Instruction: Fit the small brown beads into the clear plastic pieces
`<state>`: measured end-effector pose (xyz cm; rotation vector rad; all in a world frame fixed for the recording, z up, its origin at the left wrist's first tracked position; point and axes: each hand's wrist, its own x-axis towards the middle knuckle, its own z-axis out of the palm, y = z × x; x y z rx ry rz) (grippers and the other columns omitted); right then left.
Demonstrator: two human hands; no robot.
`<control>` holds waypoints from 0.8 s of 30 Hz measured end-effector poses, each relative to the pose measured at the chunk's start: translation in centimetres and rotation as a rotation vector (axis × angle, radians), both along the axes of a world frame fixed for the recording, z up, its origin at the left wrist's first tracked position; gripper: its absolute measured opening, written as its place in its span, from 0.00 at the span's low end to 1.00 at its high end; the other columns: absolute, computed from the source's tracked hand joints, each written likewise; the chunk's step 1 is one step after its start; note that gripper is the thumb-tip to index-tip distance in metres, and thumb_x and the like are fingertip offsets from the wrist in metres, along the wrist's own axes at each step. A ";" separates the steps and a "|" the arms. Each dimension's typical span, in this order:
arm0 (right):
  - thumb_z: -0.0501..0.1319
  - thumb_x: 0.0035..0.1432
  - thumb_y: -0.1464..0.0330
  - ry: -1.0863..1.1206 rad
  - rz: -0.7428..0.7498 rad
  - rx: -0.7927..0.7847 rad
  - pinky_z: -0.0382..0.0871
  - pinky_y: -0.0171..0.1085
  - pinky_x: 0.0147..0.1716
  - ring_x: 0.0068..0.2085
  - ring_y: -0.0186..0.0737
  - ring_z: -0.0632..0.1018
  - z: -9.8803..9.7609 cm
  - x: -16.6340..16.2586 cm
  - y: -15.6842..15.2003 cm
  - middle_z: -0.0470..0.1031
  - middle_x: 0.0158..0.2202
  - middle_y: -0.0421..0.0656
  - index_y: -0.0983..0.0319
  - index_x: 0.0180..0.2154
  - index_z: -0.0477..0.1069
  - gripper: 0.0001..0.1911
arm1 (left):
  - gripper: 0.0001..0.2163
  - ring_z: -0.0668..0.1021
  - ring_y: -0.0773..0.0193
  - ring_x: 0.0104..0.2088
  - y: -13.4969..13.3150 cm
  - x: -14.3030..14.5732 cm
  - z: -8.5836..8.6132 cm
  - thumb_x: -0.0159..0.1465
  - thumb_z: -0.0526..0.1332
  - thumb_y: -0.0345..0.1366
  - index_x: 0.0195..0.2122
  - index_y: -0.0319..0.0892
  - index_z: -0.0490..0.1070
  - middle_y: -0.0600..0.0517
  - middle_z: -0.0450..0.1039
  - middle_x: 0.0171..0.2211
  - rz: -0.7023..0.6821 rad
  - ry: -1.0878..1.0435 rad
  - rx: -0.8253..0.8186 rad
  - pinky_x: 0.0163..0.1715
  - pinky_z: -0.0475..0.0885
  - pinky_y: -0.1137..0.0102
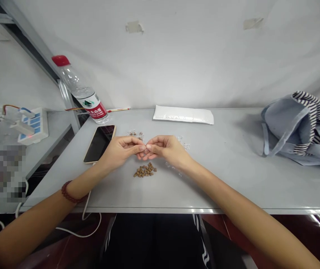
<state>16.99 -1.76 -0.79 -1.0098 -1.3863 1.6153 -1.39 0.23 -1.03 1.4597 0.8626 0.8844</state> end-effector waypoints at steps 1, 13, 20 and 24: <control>0.65 0.56 0.63 0.017 0.007 -0.002 0.75 0.40 0.41 0.36 0.39 0.81 0.0 0.0 -0.1 0.80 0.31 0.44 0.64 0.34 0.73 0.10 | 0.11 0.78 0.67 0.24 0.0 0.0 0.1 0.53 0.70 0.40 0.29 0.36 0.75 0.52 0.76 0.23 0.012 -0.007 0.001 0.29 0.75 0.71; 0.68 0.51 0.67 0.088 -0.002 -0.010 0.74 0.43 0.40 0.36 0.42 0.82 0.4 -0.5 -0.6 0.80 0.33 0.44 0.62 0.40 0.67 0.16 | 0.09 0.76 0.69 0.25 0.0 -0.4 0.0 0.55 0.68 0.38 0.30 0.37 0.74 0.53 0.75 0.24 0.071 -0.091 0.027 0.30 0.73 0.72; 0.65 0.53 0.68 0.028 0.011 0.081 0.75 0.42 0.35 0.31 0.38 0.80 0.0 -0.8 -0.8 0.79 0.31 0.42 0.61 0.40 0.65 0.13 | 0.10 0.76 0.68 0.27 0.2 -0.9 0.0 0.56 0.67 0.40 0.31 0.37 0.76 0.53 0.74 0.25 -0.041 -0.004 0.033 0.32 0.72 0.71; 0.63 0.55 0.68 0.004 0.010 0.146 0.74 0.41 0.33 0.29 0.37 0.79 0.1 -0.8 -1.0 0.78 0.29 0.40 0.60 0.39 0.64 0.11 | 0.12 0.76 0.68 0.27 0.0 -0.6 0.1 0.56 0.67 0.42 0.30 0.38 0.73 0.52 0.75 0.25 -0.091 0.007 -0.021 0.29 0.72 0.72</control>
